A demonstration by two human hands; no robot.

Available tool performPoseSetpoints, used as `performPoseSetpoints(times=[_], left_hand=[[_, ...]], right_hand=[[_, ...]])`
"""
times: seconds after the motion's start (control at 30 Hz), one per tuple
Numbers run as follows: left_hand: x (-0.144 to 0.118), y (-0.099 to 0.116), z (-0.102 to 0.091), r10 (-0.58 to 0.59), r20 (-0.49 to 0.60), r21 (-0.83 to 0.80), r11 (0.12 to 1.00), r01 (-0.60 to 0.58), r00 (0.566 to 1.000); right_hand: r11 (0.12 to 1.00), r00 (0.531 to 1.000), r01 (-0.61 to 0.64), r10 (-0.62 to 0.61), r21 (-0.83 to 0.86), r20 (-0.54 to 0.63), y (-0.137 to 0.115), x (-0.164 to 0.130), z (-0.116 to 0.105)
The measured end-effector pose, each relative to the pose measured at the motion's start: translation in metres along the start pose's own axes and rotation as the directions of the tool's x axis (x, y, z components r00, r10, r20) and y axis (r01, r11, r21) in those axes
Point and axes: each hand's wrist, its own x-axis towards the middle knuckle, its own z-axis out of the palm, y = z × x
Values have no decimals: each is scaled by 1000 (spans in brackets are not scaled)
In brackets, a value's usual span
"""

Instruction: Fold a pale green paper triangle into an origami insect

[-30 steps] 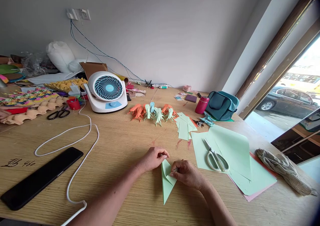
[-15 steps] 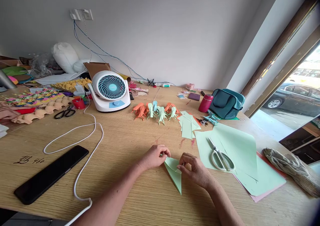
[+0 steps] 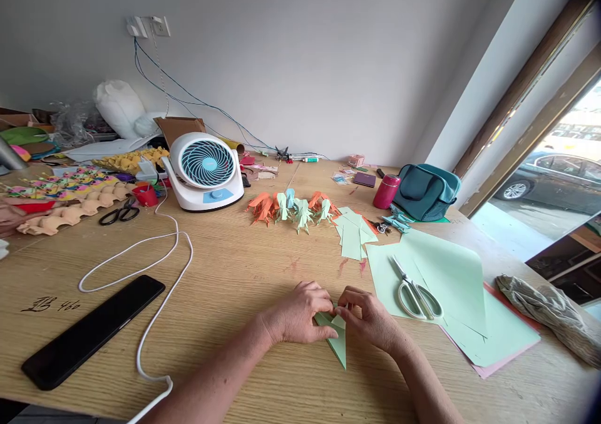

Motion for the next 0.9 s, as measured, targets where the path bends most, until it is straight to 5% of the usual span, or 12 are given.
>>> performPoseSetpoints(times=[0.9], left_hand=[[8, -9, 32, 168, -34, 248, 956, -155, 985]], right_hand=[[997, 998, -64, 65, -40, 12, 16, -4, -12]])
